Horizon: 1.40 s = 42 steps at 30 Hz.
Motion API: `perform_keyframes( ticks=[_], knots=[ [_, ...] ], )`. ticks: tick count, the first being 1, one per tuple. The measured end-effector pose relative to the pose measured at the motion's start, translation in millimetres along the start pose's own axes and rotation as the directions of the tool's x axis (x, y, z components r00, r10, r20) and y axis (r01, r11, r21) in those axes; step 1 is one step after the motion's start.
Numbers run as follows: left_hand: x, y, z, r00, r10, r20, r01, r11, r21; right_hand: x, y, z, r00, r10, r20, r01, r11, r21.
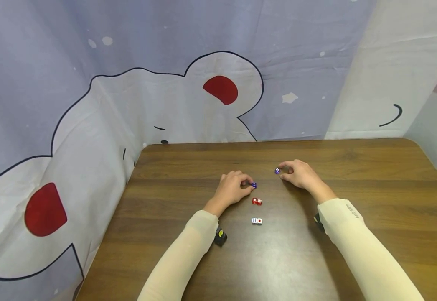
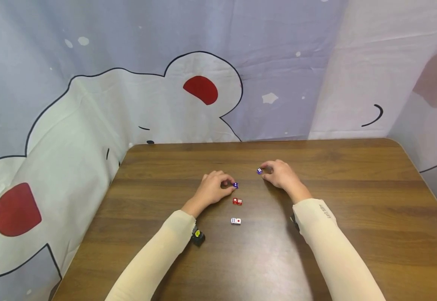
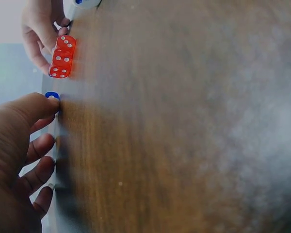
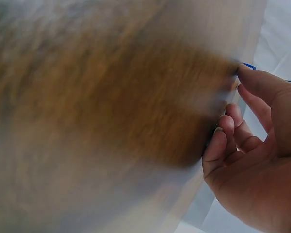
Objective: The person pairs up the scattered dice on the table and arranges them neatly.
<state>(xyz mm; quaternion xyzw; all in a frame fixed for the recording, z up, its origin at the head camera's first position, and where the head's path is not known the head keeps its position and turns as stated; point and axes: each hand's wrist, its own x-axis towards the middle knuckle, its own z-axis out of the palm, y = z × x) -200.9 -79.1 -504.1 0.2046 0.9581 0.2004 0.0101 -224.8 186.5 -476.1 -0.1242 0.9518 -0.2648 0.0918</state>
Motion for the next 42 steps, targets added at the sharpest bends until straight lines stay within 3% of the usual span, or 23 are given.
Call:
perform_keyframes(
  ticks=[6, 17, 42],
  knots=[
    [-0.2, 1.7, -0.7, 1.000, 0.001, -0.001, -0.001, 1.000, -0.004, 2.1, 0.2, 2.5, 0.999, -0.028, -0.019, 0.028, 1.000, 0.000],
    [-0.7, 3.1, -1.2, 1.000, -0.007, 0.004, 0.007, 1.000, 0.002, 1.7, -1.7, 3.3, 1.000, -0.001, -0.021, 0.001, 1.000, 0.009],
    [-0.4, 1.6, -1.1, 1.000, 0.005, -0.004, -0.005, 1.000, 0.003, 0.2, -8.1, 11.0, 0.999, -0.023, -0.047, 0.022, 1.000, -0.013]
  ],
)
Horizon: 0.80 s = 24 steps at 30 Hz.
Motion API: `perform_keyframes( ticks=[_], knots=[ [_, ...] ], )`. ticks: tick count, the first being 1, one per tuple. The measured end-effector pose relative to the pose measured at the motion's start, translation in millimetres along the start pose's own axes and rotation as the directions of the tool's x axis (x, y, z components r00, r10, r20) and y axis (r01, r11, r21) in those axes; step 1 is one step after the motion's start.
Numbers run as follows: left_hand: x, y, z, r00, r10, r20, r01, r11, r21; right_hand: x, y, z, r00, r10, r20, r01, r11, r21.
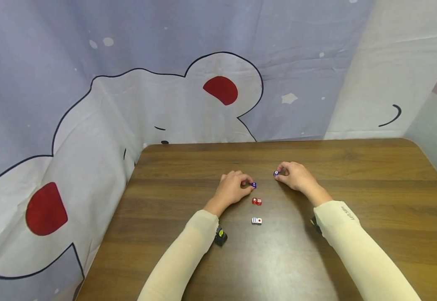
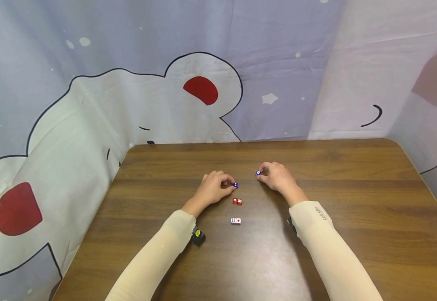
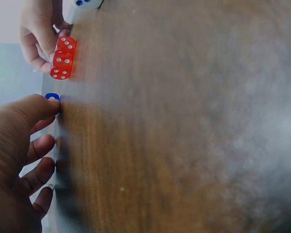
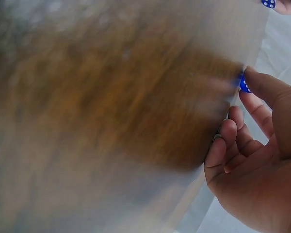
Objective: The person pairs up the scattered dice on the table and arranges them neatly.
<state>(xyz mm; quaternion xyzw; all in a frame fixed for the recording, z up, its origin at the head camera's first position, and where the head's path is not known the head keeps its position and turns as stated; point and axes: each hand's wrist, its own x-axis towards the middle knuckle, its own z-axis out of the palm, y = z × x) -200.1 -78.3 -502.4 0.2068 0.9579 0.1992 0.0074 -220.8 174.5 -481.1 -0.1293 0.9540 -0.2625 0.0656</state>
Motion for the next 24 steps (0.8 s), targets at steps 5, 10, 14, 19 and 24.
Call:
perform_keyframes(
  ticks=[5, 10, 14, 19, 24],
  knots=[
    [-0.2, 0.9, -0.6, 1.000, 0.001, 0.000, -0.001, 1.000, -0.001, 0.9, -1.8, 1.9, 1.000, 0.002, -0.002, -0.002, 1.000, -0.006],
    [-0.3, 0.9, -0.8, 1.000, -0.001, -0.003, 0.001, 1.000, -0.007, 0.9, -5.1, 5.1, 1.000, -0.001, 0.010, 0.001, 1.000, -0.004],
    [0.1, 0.6, -0.1, 1.000, -0.002, -0.003, 0.002, 1.000, -0.006, 0.2, -8.0, 8.1, 1.000, -0.013, 0.012, 0.013, 1.000, -0.006],
    [-0.1, 1.2, -0.5, 1.000, -0.001, -0.001, 0.001, 1.000, -0.010, -1.5, -12.1, 11.2, 0.999, -0.027, 0.019, 0.027, 1.000, -0.001],
    [-0.1, 0.6, -0.8, 1.000, -0.003, 0.000, 0.003, 1.000, -0.011, -3.6, -16.8, 12.4, 0.999, -0.036, 0.032, 0.036, 0.999, 0.002]
  ],
)
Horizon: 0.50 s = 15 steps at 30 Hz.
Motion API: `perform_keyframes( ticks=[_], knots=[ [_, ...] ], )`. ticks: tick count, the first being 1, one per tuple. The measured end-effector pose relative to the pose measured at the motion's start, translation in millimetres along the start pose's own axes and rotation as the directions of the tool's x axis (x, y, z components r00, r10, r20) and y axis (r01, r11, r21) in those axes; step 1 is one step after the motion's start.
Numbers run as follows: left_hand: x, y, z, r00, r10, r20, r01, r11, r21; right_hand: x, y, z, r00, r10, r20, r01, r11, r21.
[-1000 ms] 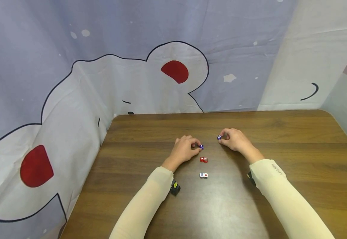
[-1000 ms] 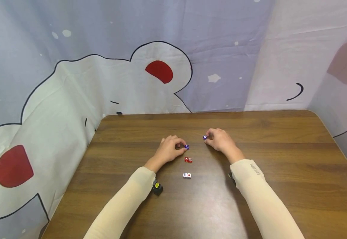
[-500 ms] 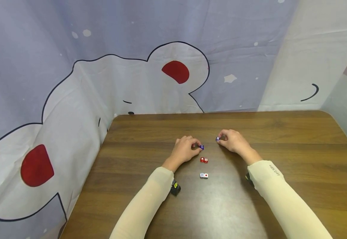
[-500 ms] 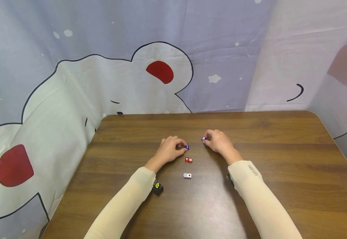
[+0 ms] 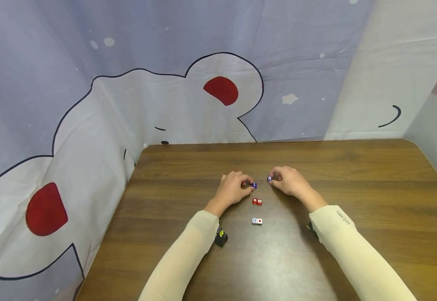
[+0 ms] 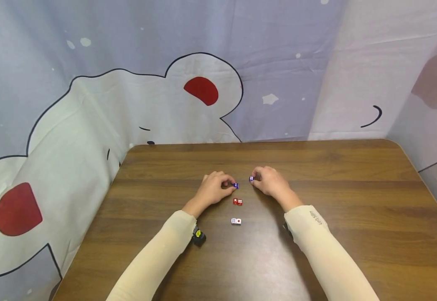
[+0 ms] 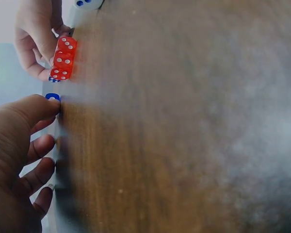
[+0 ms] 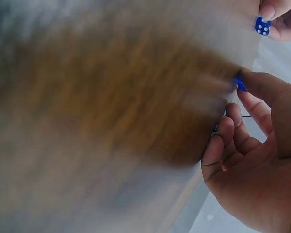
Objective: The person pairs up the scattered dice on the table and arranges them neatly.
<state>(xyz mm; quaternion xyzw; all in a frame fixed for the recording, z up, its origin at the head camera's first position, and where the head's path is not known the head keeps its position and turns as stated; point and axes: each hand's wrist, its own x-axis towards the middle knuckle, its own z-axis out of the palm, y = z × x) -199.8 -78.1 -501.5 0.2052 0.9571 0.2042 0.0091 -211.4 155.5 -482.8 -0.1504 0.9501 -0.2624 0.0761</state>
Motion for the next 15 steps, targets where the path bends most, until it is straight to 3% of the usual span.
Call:
perform_keyframes(
  ticks=[15],
  knots=[
    [0.0, 0.1, 0.5, 1.000, 0.000, 0.001, 0.000, 1.000, 0.005, -5.2, -14.8, 4.7, 0.998, -0.009, 0.069, 0.010, 1.000, -0.006]
  ],
)
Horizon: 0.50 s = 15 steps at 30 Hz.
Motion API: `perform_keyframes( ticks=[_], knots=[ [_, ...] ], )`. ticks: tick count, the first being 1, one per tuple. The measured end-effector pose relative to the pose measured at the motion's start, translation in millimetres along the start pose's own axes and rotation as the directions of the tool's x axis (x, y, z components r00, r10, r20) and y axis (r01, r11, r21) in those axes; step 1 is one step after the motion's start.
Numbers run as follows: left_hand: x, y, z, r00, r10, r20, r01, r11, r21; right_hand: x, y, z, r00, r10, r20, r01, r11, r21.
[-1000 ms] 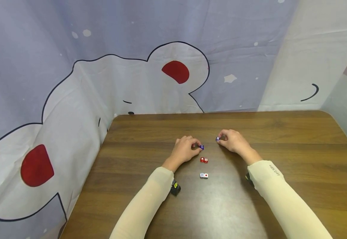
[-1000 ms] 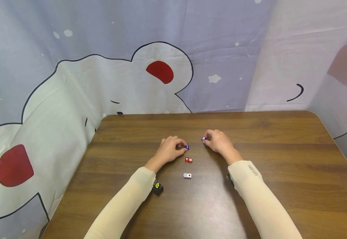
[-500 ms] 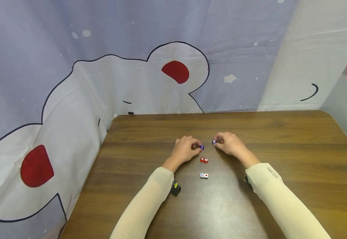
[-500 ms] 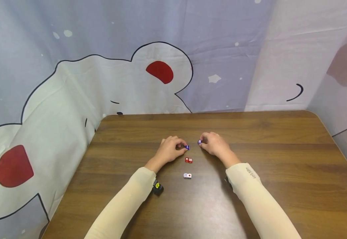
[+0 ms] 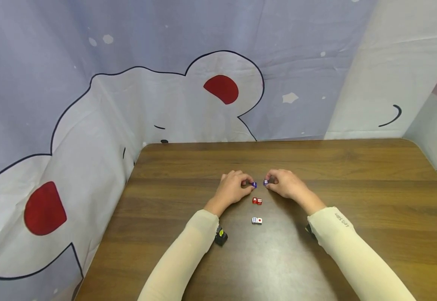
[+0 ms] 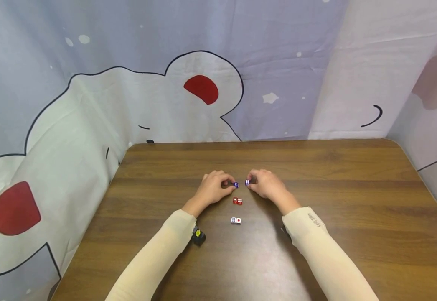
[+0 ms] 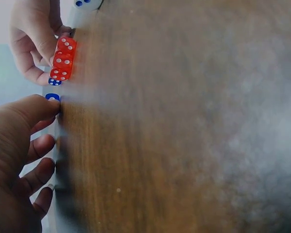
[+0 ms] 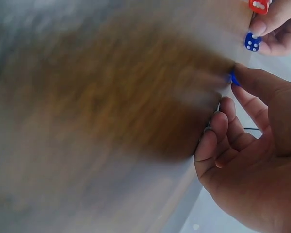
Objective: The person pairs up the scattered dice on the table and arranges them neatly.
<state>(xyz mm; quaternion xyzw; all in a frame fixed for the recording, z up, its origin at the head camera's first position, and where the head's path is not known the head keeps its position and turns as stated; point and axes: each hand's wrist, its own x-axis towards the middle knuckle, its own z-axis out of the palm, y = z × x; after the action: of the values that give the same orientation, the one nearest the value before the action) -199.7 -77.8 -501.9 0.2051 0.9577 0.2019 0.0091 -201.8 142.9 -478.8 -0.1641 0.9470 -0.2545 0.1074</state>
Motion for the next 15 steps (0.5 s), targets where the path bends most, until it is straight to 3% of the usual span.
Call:
perform_keyframes(
  ticks=[15],
  knots=[
    [0.0, 2.6, 1.0, 1.000, 0.011, -0.004, -0.011, 1.000, 0.014, -1.9, -11.8, 6.6, 0.999, -0.032, 0.013, 0.032, 0.999, -0.013]
  ],
)
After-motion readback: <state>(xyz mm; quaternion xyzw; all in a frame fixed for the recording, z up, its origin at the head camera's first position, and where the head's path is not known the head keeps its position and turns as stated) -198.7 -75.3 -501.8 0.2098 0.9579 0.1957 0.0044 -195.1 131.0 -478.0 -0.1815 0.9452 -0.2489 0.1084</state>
